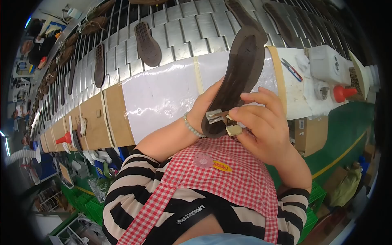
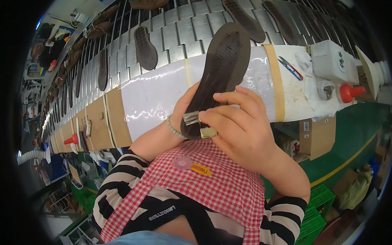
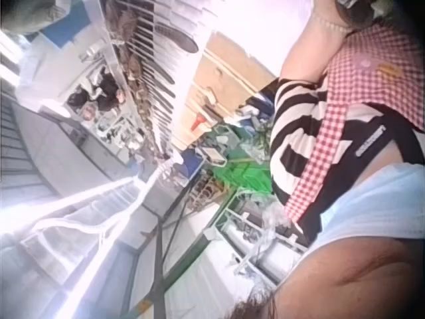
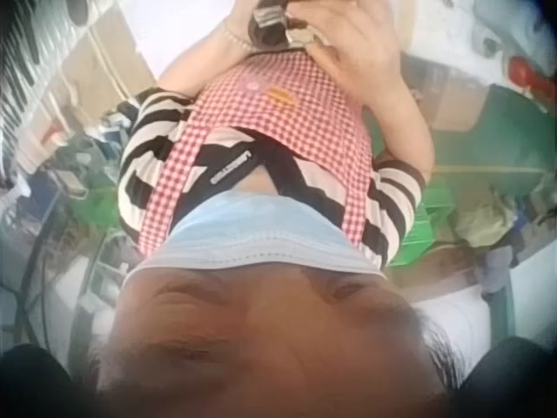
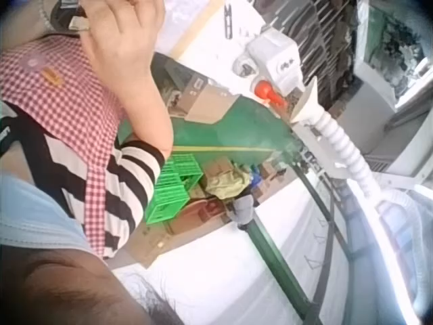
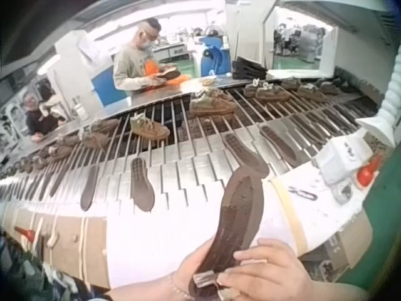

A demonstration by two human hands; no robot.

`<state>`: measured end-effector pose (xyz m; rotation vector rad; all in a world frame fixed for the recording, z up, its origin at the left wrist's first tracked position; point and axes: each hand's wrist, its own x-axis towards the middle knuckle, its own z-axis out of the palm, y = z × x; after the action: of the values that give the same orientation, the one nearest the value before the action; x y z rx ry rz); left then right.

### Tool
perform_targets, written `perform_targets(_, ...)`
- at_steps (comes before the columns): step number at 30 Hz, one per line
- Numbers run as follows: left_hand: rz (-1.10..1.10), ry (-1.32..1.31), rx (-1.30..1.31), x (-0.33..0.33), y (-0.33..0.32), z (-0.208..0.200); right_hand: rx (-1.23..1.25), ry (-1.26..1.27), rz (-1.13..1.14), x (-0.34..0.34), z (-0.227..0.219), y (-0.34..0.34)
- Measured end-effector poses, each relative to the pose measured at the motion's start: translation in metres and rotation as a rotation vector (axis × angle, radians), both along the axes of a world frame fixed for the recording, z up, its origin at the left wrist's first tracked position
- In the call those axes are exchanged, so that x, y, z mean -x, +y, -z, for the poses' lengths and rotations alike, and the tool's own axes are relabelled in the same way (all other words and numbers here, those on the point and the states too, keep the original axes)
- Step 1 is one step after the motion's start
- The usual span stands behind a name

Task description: Apply adhesive to shoe soles and place them on a production line conveyor belt.

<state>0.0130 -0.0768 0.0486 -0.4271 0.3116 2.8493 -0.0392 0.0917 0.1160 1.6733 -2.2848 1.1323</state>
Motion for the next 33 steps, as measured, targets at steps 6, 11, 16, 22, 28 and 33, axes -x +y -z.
perform_targets(6,-0.028,0.099,-0.067,0.003,-0.001,0.008,-0.009,0.005,-0.095,-0.007,0.000,-0.003)
perform_targets(11,0.100,0.115,-0.196,0.002,-0.005,0.013,-0.121,0.036,-0.179,-0.002,-0.011,0.003)
perform_targets(16,0.207,0.151,-0.417,0.002,-0.004,0.021,-0.225,0.123,-0.214,0.002,-0.026,0.009)
perform_targets(22,0.142,0.207,-0.520,0.007,-0.005,0.011,-0.179,0.151,0.106,0.002,-0.032,0.028)
perform_targets(28,0.020,0.161,-0.341,0.013,-0.004,-0.003,0.025,-0.413,0.249,-0.020,-0.001,0.026)
perform_targets(33,-0.032,0.166,-0.260,0.012,-0.002,-0.010,-0.003,-0.389,0.122,-0.018,0.007,0.027)
